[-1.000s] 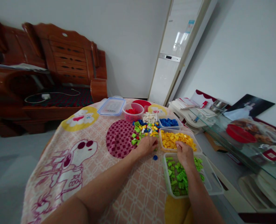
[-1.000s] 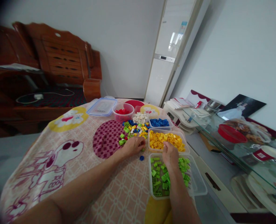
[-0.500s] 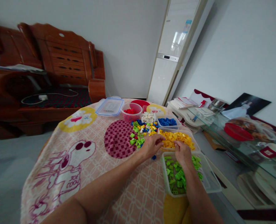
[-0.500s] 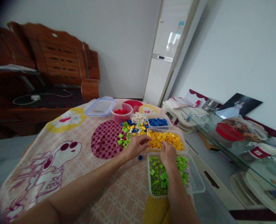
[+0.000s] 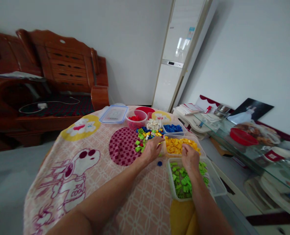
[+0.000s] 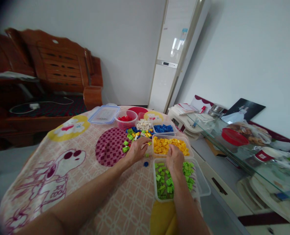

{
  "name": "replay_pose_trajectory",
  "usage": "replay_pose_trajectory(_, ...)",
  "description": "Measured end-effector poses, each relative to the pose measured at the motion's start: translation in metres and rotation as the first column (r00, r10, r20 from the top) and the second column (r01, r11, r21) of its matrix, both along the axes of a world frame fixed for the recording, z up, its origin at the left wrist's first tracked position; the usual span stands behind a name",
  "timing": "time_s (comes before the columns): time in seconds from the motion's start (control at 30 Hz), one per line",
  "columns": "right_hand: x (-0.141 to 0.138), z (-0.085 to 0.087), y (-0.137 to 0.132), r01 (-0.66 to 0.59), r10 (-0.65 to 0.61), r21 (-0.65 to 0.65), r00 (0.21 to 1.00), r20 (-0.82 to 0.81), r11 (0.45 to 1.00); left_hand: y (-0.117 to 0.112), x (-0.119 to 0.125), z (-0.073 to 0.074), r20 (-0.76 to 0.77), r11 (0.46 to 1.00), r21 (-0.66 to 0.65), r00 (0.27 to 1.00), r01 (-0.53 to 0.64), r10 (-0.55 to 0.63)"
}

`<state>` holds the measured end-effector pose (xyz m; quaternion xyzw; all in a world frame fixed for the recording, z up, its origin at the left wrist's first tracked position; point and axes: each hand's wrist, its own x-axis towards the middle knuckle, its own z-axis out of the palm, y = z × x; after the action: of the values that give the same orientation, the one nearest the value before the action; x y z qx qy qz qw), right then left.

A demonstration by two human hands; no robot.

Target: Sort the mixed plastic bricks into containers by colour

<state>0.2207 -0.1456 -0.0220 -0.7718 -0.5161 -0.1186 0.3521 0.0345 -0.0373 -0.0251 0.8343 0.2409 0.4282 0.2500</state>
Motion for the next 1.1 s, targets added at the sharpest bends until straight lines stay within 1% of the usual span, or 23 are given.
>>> replay_pose_trajectory(0.1, -0.002, 0.009, -0.005, 0.014, -0.014, 0.027, 1.0, 0.017, 1.0, 0.017, -0.016, -0.007, -0.053, 0.992, 0.011, 0.99, -0.128, 0.128)
replay_pose_trajectory(0.2, 0.006, 0.02, -0.014, 0.055, -0.057, 0.038, 0.997, 0.044, 0.998, 0.033, -0.041, -0.016, -0.078, 0.961, 0.011, 0.958, -0.277, 0.277)
replay_pose_trajectory(0.23, 0.012, 0.024, -0.019, 0.082, -0.084, 0.024, 0.995, 0.058, 0.996, 0.038, -0.05, -0.02, -0.082, 0.946, 0.009, 0.943, -0.323, 0.323)
replay_pose_trajectory(0.3, 0.026, 0.031, -0.029, 0.185, -0.182, -0.02, 0.98, 0.082, 0.983, 0.048, -0.065, -0.028, -0.107, 0.911, -0.012, 0.906, -0.413, 0.409)
replay_pose_trajectory(0.37, 0.042, 0.036, -0.043, 0.283, -0.274, -0.091, 0.957, 0.098, 0.955, 0.057, -0.073, -0.035, -0.155, 0.89, -0.043, 0.883, -0.454, 0.443)
replay_pose_trajectory(0.43, 0.058, 0.036, -0.06, 0.355, -0.338, -0.196, 0.934, 0.114, 0.914, 0.063, -0.073, -0.041, -0.192, 0.897, -0.055, 0.886, -0.439, 0.422)
replay_pose_trajectory(0.5, 0.073, 0.031, -0.077, 0.416, -0.4, -0.303, 0.909, 0.118, 0.857, 0.068, -0.067, -0.044, -0.216, 0.917, -0.034, 0.899, -0.398, 0.382)
replay_pose_trajectory(0.57, 0.085, 0.02, -0.093, 0.445, -0.44, -0.39, 0.891, 0.107, 0.806, 0.072, -0.06, -0.044, -0.249, 0.932, -0.011, 0.904, -0.362, 0.348)
replay_pose_trajectory(0.63, 0.093, 0.007, -0.105, 0.432, -0.437, -0.442, 0.894, 0.099, 0.786, 0.074, -0.055, -0.043, -0.285, 0.94, -0.002, 0.901, -0.342, 0.327)
replay_pose_trajectory(0.7, 0.097, -0.004, -0.113, 0.4, -0.399, -0.452, 0.911, 0.103, 0.797, 0.073, -0.053, -0.041, -0.305, 0.946, -0.007, 0.902, -0.324, 0.307)
replay_pose_trajectory(0.77, 0.094, -0.01, -0.116, 0.371, -0.364, -0.449, 0.925, 0.107, 0.813, 0.067, -0.054, -0.04, -0.298, 0.957, -0.024, 0.916, -0.29, 0.27)
replay_pose_trajectory(0.83, 0.088, -0.01, -0.115, 0.374, -0.363, -0.43, 0.925, 0.113, 0.822, 0.057, -0.055, -0.041, -0.276, 0.969, -0.052, 0.936, -0.24, 0.217)
replay_pose_trajectory(0.93, 0.075, -0.005, -0.113, 0.361, -0.343, -0.418, 0.932, 0.119, 0.834, 0.036, -0.054, -0.043, -0.222, 0.983, -0.081, 0.964, -0.167, 0.146)
replay_pose_trajectory(1.03, 0.065, -0.003, -0.11, 0.292, -0.28, -0.417, 0.956, 0.091, 0.861, 0.016, -0.053, -0.044, -0.159, 0.99, -0.079, 0.982, -0.115, 0.102)
replay_pose_trajectory(1.1, 0.062, -0.005, -0.109, 0.24, -0.245, -0.39, 0.969, 0.037, 0.889, 0.006, -0.054, -0.043, -0.118, 0.992, -0.08, 0.989, -0.094, 0.084)
